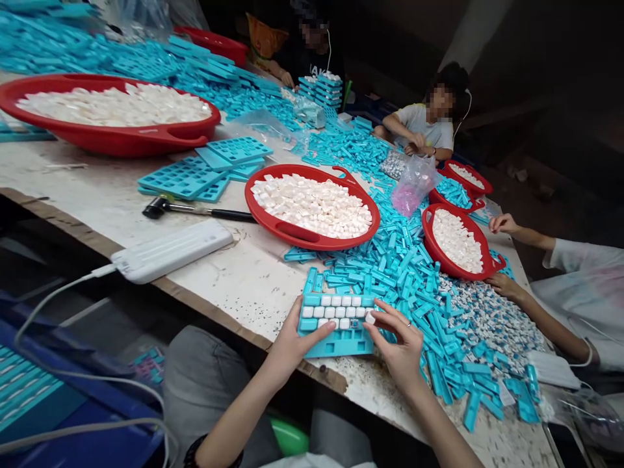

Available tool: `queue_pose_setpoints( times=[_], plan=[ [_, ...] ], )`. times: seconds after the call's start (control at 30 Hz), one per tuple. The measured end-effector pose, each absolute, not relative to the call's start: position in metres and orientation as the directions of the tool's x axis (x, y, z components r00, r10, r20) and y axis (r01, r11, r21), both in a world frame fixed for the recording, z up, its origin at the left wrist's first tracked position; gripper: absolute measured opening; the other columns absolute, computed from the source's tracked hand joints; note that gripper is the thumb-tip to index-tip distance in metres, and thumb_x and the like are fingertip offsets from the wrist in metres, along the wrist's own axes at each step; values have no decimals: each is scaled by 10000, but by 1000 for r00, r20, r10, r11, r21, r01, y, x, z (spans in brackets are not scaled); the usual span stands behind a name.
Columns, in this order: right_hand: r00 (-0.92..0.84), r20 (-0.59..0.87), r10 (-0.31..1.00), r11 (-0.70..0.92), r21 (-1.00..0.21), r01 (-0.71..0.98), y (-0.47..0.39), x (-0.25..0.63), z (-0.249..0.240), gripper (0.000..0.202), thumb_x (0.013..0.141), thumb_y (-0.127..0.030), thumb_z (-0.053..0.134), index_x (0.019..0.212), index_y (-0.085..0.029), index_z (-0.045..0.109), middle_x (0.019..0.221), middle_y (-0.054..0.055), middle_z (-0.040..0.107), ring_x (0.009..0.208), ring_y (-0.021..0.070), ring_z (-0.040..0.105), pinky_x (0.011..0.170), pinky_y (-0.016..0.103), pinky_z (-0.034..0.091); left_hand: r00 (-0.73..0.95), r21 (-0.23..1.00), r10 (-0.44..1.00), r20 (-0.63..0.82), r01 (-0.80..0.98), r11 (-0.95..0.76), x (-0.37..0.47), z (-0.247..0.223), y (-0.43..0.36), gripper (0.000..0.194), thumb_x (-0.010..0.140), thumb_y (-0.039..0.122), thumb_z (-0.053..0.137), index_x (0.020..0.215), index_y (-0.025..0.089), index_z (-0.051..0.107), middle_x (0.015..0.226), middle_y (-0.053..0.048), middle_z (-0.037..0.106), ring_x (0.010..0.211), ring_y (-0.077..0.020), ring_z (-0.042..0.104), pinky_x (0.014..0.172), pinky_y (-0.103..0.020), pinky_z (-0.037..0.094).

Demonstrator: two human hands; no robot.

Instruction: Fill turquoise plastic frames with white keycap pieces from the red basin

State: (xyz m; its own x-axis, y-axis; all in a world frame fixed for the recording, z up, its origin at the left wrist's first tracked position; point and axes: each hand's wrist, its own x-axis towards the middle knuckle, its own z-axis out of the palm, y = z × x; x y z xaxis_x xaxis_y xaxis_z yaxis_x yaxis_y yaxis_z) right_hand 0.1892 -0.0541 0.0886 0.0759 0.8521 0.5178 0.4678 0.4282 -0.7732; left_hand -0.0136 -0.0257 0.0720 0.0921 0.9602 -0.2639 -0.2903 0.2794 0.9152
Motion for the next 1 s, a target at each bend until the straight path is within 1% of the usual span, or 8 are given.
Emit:
queue_pose_setpoints(
  times=[0.13, 0.27, 0.4, 0.47, 0.6, 0.73, 0.87, 1.0],
  plan=[
    [96, 527, 844, 427, -770, 475, -56, 188, 85, 226, 862, -181, 757, 1074, -257, 759, 1145, 77, 743, 1019, 238, 731, 819, 360, 647, 116, 899, 957, -266, -329, 290, -18, 74, -27, 756, 610, 339, 922, 1276, 237, 579, 1316, -106, 678, 1204, -330, 645, 953, -377, 562],
    [216, 483, 849, 356, -823, 443, -53, 178, 82, 138, 809, -271, 812, 940, -254, 771, 1258, 97, 676, 1156, 280, 658, 971, 457, 555, 254, 805, 911, -326, -431, 408, -25, 78, -26, 796, 618, 284, 918, 1334, 258, 572, 1339, -107, 676, 1241, -363, 624, 930, -391, 586],
    [255, 334, 907, 278, -932, 232, -52, 170, 82, 149, 805, -309, 803, 905, -220, 738, 1359, 134, 621, 1195, 302, 638, 815, 369, 584, 352, 702, 858, -374, -496, 510, -29, 80, -24, 761, 640, 232, 895, 1341, 253, 600, 1298, -116, 704, 1235, -384, 628, 952, -412, 582],
    [280, 331, 901, 271, -934, 233, -54, 168, 83, 153, 801, -306, 803, 904, -214, 737, 1352, 142, 628, 1160, 300, 655, 737, 331, 575, 368, 621, 850, -377, -580, 527, -27, 80, -26, 715, 671, 244, 866, 1340, 243, 612, 1285, -117, 713, 1239, -379, 627, 984, -420, 565],
    [378, 361, 852, 266, -922, 281, -58, 168, 85, 162, 811, -312, 791, 923, -206, 741, 1361, 150, 621, 1083, 282, 683, 620, 277, 540, 259, 434, 914, -312, -817, 379, -5, 85, -41, 686, 729, 272, 801, 1379, 240, 585, 1302, -100, 706, 1270, -338, 610, 1067, -429, 507],
    [425, 347, 836, 245, -929, 277, -61, 168, 84, 162, 822, -312, 783, 933, -203, 735, 1370, 146, 615, 1088, 276, 684, 638, 279, 553, 200, 290, 924, -326, -909, 299, 36, 94, -63, 691, 742, 252, 794, 1392, 282, 560, 1350, -73, 678, 1271, -303, 610, 1101, -433, 478],
    [374, 406, 833, 290, -898, 330, -64, 168, 82, 141, 830, -290, 778, 942, -210, 748, 1340, 145, 635, 1129, 284, 673, 692, 302, 583, -5, 371, 867, -498, -905, 208, 70, 96, -69, 615, 788, 149, 769, 1344, 327, 573, 1343, -18, 680, 1239, -240, 635, 1056, -368, 517],
    [316, 479, 819, 354, -855, 378, -66, 171, 80, 140, 833, -270, 782, 959, -216, 752, 1355, 149, 620, 1087, 274, 691, 714, 319, 595, -62, 445, 852, -520, -871, 208, 80, 95, -61, 565, 795, 175, 778, 1305, 325, 587, 1387, 1, 649, 1266, -223, 616, 999, -301, 549]
  ],
)
